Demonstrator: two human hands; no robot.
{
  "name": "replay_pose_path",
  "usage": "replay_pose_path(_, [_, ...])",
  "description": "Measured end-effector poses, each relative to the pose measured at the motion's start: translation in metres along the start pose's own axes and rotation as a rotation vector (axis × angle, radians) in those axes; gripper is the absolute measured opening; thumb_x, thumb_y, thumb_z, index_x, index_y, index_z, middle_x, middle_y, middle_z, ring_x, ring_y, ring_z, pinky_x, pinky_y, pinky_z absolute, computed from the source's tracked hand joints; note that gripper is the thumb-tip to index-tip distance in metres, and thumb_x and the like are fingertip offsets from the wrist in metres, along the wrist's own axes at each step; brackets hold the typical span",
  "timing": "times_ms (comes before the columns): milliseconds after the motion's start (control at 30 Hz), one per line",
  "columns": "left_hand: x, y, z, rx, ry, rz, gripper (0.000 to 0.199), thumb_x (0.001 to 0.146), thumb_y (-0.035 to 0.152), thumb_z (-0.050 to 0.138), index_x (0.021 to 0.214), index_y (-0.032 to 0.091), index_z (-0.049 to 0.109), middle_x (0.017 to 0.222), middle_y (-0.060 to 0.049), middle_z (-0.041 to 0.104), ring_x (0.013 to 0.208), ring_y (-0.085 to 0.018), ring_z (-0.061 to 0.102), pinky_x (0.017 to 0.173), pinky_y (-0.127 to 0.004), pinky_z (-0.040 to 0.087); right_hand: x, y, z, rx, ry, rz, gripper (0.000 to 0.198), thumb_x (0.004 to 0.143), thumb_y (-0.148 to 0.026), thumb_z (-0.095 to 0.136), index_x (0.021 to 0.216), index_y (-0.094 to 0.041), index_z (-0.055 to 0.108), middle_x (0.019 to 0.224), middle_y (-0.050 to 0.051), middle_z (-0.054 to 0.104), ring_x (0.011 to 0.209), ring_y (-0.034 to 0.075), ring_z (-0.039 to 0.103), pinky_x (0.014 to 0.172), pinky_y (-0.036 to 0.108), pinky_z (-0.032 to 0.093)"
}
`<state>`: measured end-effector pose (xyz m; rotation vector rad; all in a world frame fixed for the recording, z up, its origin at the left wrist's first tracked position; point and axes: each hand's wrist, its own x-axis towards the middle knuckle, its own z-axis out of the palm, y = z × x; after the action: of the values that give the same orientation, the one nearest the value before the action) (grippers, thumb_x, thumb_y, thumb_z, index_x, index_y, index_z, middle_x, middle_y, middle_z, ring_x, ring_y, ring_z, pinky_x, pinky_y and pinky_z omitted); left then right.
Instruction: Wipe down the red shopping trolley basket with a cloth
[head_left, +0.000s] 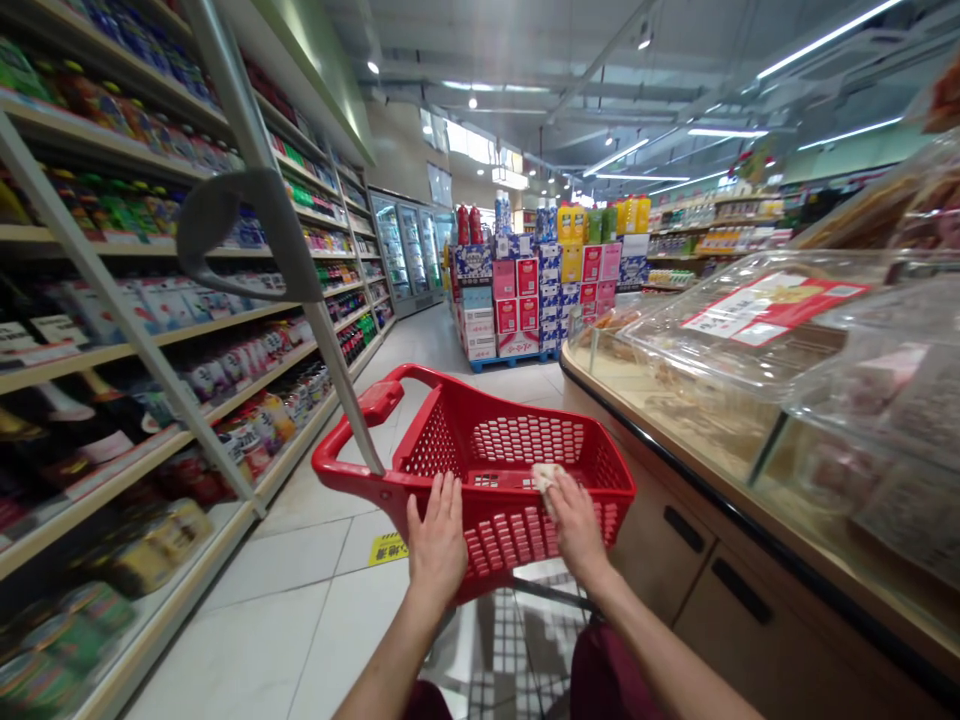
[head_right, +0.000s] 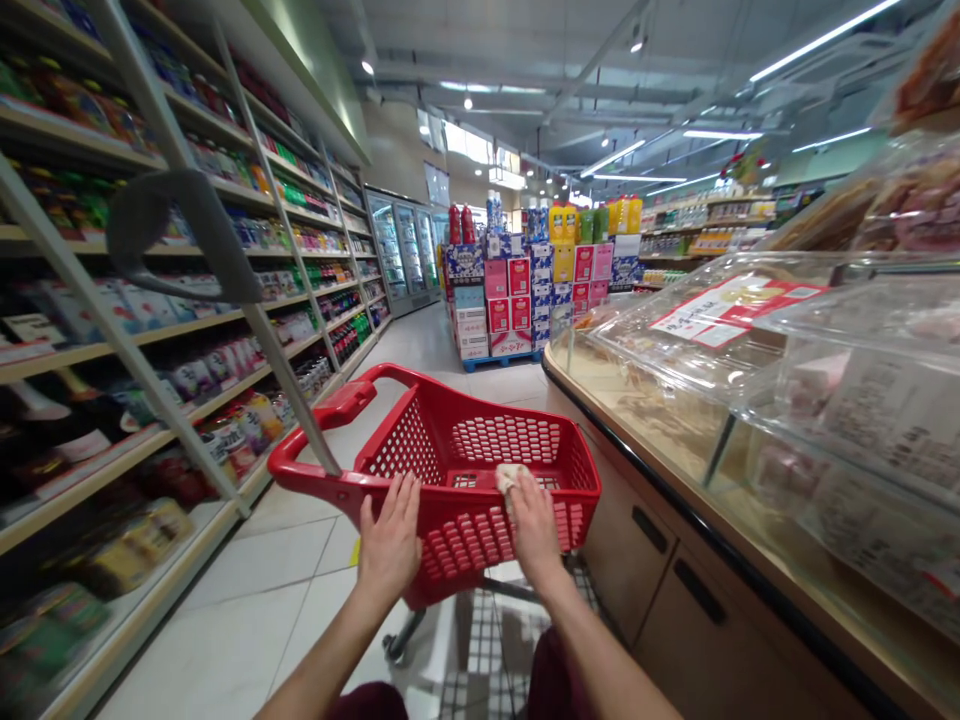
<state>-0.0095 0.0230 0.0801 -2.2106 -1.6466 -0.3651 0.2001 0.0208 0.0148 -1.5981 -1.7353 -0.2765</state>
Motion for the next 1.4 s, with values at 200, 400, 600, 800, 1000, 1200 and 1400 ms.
replay_pose_path(200, [-0.001,0.004,-0.002,0.015,-0.012,-0.049,0.061,0.068,0.009,0.034,0.129,0.009,0.029,0.137,-0.011,0.028,0.128,-0.023,0.019,0.1,-0.048,0.019,-0.005,0.014,0.001,0.039,0.1,0.065,0.047,0.075,-0.004,0.032,0.117,-0.017,0.049,0.129,0.01,0.042,0.123,0.019,0.03,0.097,0.041,0.028])
replay_pose_path(400, [0.002,0.003,0.0,0.033,-0.018,-0.026,0.06,0.069,0.007,0.032,0.129,0.012,0.029,0.137,-0.01,0.03,0.128,-0.022,0.02,0.1,-0.048,0.018,0.008,-0.059,0.024,0.137,0.042,-0.125,0.05,0.075,-0.004,0.035,0.123,-0.015,0.042,0.133,0.014,0.036,0.126,0.021,0.024,0.097,0.044,0.027])
replay_pose_path(600, [0.007,-0.005,-0.005,0.053,-0.065,-0.019,0.06,0.07,0.01,0.033,0.129,0.013,0.029,0.137,-0.009,0.03,0.127,-0.022,0.022,0.099,-0.047,0.019,0.022,-0.036,0.018,0.064,-0.013,-0.15,0.045,0.074,-0.001,0.035,0.113,-0.017,0.053,0.124,0.012,0.048,0.115,0.019,0.041,0.093,0.041,0.033])
replay_pose_path(800, [-0.001,-0.003,-0.003,0.058,-0.033,-0.043,0.063,0.067,0.007,0.034,0.129,0.016,0.029,0.138,-0.006,0.028,0.127,-0.022,0.021,0.098,-0.045,0.023,0.005,0.05,-0.002,-0.096,0.046,0.086,0.048,0.073,-0.004,0.033,0.116,-0.017,0.051,0.125,0.011,0.047,0.118,0.025,0.038,0.094,0.05,0.03])
replay_pose_path(1000, [-0.003,0.004,0.003,0.033,-0.004,-0.028,0.065,0.065,0.008,0.037,0.129,0.018,0.029,0.137,-0.003,0.03,0.125,-0.025,0.024,0.098,-0.042,0.026,0.009,-0.002,0.026,0.034,0.116,-0.108,0.046,0.078,-0.008,0.031,0.118,-0.023,0.05,0.126,0.007,0.046,0.119,0.02,0.038,0.092,0.042,0.037])
replay_pose_path(1200, [-0.001,-0.002,0.0,0.011,-0.04,-0.018,0.065,0.067,0.007,0.035,0.13,0.02,0.027,0.138,-0.004,0.03,0.125,-0.022,0.025,0.098,-0.043,0.025,0.008,0.039,0.007,-0.032,0.049,-0.023,0.05,0.076,-0.005,0.028,0.116,-0.023,0.051,0.126,0.008,0.046,0.117,0.023,0.039,0.092,0.048,0.034])
replay_pose_path(1400, [0.002,0.007,-0.004,0.027,-0.034,-0.031,0.061,0.069,0.008,0.034,0.129,0.014,0.029,0.137,-0.009,0.03,0.125,-0.025,0.024,0.097,-0.045,0.024,0.004,0.023,0.004,0.022,0.044,-0.014,0.046,0.078,-0.006,0.031,0.118,-0.019,0.049,0.128,0.009,0.044,0.122,0.019,0.034,0.095,0.041,0.032])
